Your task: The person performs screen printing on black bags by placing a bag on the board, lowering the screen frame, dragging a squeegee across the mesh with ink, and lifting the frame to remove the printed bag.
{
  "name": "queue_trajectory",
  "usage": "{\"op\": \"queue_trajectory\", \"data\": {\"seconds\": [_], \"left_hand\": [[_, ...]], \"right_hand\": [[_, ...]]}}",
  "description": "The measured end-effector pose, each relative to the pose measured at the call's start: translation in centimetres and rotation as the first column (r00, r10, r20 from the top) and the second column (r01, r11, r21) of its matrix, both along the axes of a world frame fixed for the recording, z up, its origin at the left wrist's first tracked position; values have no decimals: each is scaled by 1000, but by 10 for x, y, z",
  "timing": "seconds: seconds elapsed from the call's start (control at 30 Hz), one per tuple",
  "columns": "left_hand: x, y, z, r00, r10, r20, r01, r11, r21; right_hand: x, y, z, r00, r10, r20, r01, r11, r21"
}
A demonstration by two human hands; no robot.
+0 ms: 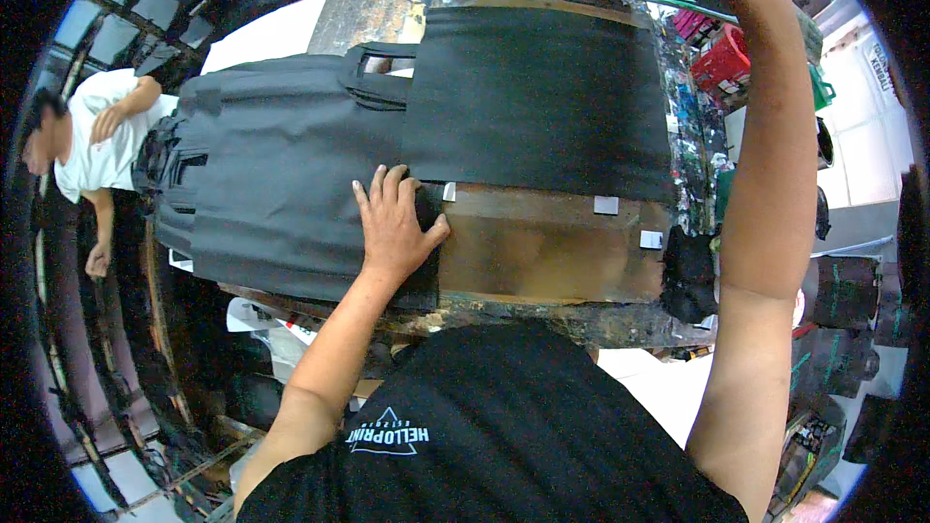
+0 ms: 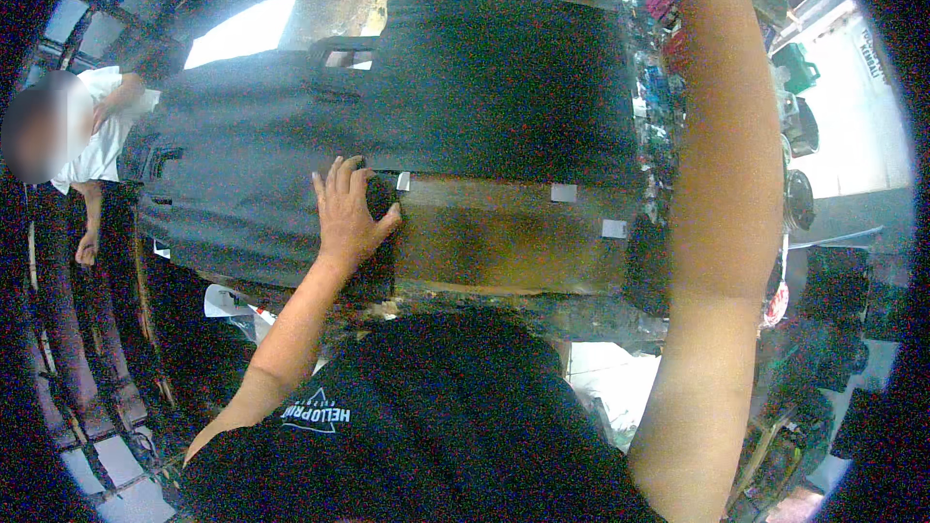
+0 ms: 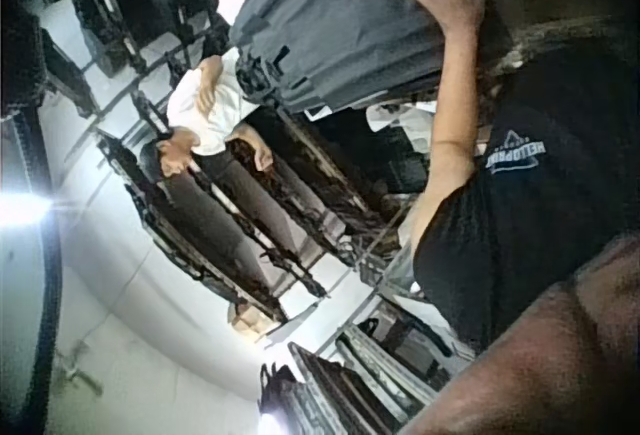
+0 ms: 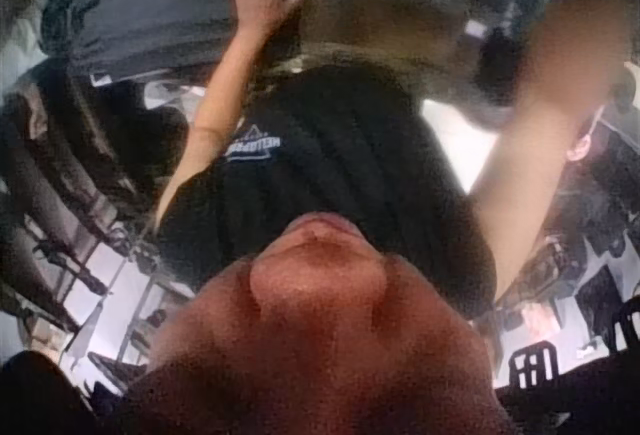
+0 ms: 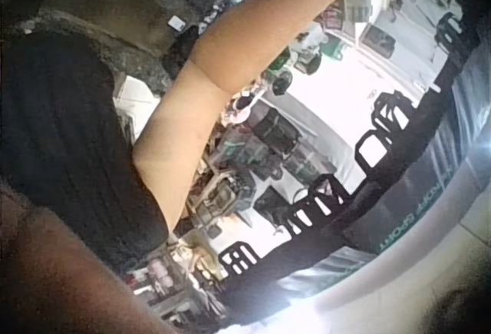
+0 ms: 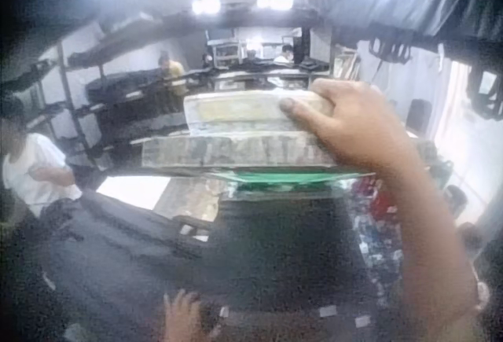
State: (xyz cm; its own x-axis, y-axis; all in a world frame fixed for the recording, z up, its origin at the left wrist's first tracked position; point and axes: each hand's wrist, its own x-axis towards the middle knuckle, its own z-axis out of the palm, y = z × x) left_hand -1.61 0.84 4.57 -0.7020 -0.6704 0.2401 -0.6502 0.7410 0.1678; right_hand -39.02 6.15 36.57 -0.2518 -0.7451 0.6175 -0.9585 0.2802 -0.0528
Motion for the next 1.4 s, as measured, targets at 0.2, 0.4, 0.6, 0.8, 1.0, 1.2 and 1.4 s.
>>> {"op": "queue_trajectory", "data": {"seconds": [0.2,0.4,0.6,0.8,1.0,1.2,1.4], "left_hand": [[46,-50,-16,993,110,44,-107,992,-73],[64,-72,10,979,75,192,-57,994,-96],[40,-56,32,968,113,225,-91,990,-108],[31,-39,35,976,124,179,-133,990,37],[23,-32,36,994,103,-27,-103,994,28],[-19,-56,43,920,-384,84,382,923,34],[-20,-103,50,821,-504,269,489,863,125]], "right_hand": [[-5,-1,-2,999,10,49,-11,1000,17],[9,6,0,997,8,72,-10,1000,25],[17,10,-1,996,-40,86,33,997,74],[-1,3,-4,1000,18,-3,-18,999,43],[-1,2,-4,997,6,77,-10,998,59],[-1,1,-3,991,45,125,-51,998,45],[0,3,-5,997,-9,-81,13,998,54]]}}
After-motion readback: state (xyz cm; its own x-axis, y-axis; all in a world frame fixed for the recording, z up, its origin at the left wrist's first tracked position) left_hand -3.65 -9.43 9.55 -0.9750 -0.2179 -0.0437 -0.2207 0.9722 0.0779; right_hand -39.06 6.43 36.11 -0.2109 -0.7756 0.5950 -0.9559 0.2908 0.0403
